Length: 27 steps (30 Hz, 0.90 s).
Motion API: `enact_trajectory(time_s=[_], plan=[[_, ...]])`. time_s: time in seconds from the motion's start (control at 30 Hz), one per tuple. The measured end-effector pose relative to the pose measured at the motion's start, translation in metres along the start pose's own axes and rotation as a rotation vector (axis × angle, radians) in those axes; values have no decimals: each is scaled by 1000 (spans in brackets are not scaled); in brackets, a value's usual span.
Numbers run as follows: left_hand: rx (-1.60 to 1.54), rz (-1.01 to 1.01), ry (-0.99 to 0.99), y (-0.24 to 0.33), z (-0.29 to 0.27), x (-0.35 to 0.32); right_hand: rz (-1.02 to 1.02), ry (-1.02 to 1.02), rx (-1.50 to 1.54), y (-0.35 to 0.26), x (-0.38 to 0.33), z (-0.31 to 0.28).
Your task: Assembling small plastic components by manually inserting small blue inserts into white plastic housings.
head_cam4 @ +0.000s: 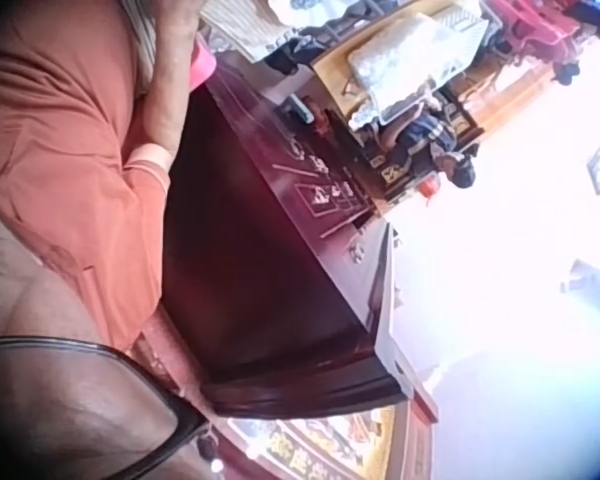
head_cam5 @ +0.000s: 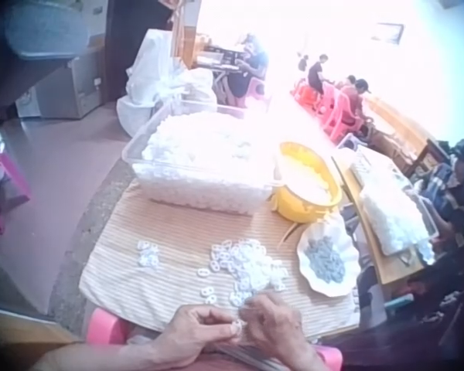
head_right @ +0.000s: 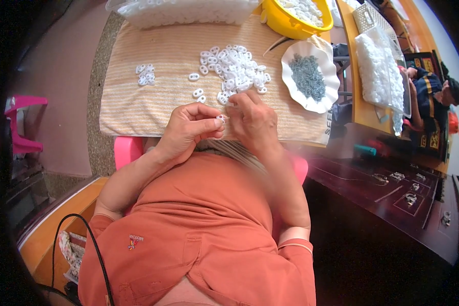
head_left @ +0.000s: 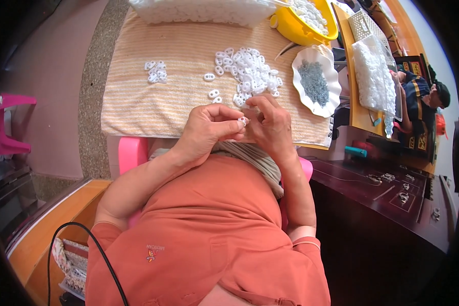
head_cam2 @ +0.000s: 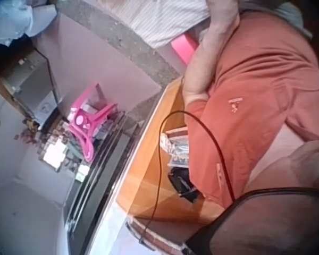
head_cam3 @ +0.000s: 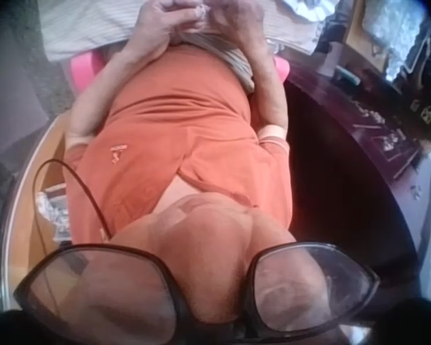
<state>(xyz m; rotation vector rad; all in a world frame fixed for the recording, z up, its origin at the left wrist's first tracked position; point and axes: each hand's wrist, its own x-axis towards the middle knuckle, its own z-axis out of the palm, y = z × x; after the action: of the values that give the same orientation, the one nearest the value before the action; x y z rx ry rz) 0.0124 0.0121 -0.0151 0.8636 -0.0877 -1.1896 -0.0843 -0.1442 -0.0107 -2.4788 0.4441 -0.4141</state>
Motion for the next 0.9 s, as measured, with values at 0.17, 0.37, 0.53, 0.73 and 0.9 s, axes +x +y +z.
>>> enact_trajectory(time_s=[0.17,0.37,0.53,0.73,0.9], plan=[[24,12,21,1,-1,0,-54,-9,119,4,-2,1],[43,13,21,2,-4,1,231,-92,731,13,-12,-2],[10,21,-4,1,-3,2,271,-145,1009,12,-15,0],[6,15,10,1,-3,2,379,-201,1167,14,-18,-1],[8,25,-6,1,-3,2,329,-216,1175,13,-18,0]])
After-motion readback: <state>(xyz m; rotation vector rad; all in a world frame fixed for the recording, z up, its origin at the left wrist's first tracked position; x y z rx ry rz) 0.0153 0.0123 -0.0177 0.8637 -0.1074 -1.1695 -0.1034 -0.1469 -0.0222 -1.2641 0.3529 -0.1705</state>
